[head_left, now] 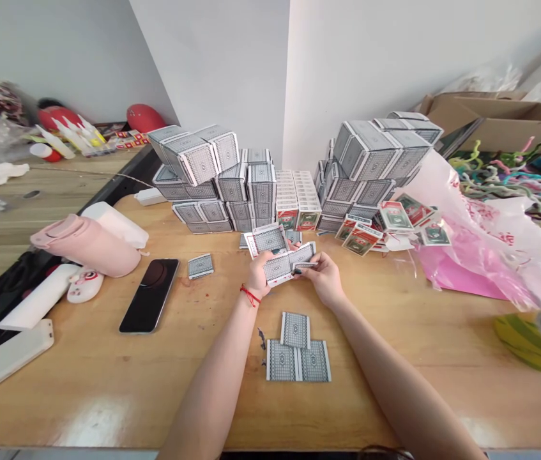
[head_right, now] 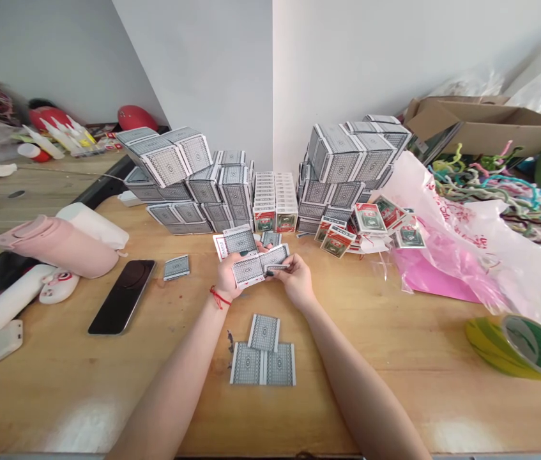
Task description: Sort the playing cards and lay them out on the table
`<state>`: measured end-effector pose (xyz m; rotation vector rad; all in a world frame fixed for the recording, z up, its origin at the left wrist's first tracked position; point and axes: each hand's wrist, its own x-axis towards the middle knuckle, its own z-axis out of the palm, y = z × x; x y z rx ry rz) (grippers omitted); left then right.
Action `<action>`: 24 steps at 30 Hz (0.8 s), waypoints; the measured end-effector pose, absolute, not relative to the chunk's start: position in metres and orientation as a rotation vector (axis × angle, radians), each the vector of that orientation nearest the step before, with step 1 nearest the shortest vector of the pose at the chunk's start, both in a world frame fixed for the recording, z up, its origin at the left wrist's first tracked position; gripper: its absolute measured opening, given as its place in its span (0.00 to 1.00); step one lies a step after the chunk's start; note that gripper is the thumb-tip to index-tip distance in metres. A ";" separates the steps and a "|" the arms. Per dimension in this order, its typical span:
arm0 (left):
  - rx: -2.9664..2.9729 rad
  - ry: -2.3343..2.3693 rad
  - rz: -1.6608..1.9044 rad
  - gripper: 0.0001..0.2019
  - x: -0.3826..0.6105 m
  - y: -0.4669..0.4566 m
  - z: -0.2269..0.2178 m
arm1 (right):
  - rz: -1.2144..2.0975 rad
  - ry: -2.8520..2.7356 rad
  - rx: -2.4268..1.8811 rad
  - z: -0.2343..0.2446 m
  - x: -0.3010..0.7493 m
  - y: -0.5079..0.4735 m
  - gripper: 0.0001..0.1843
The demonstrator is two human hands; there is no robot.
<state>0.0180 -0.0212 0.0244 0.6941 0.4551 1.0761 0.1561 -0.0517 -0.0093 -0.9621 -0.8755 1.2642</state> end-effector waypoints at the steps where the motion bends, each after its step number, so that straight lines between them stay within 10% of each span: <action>1: 0.694 0.462 1.067 0.17 0.019 -0.022 0.025 | 1.265 -0.864 -0.959 -0.009 0.156 -0.052 0.24; 16: 0.686 0.452 1.013 0.19 0.007 -0.012 0.019 | 1.308 -0.970 -1.006 -0.005 0.160 -0.054 0.37; 24: 0.672 0.452 0.928 0.25 0.018 -0.021 0.019 | 1.376 -0.949 -0.993 -0.010 0.165 -0.049 0.19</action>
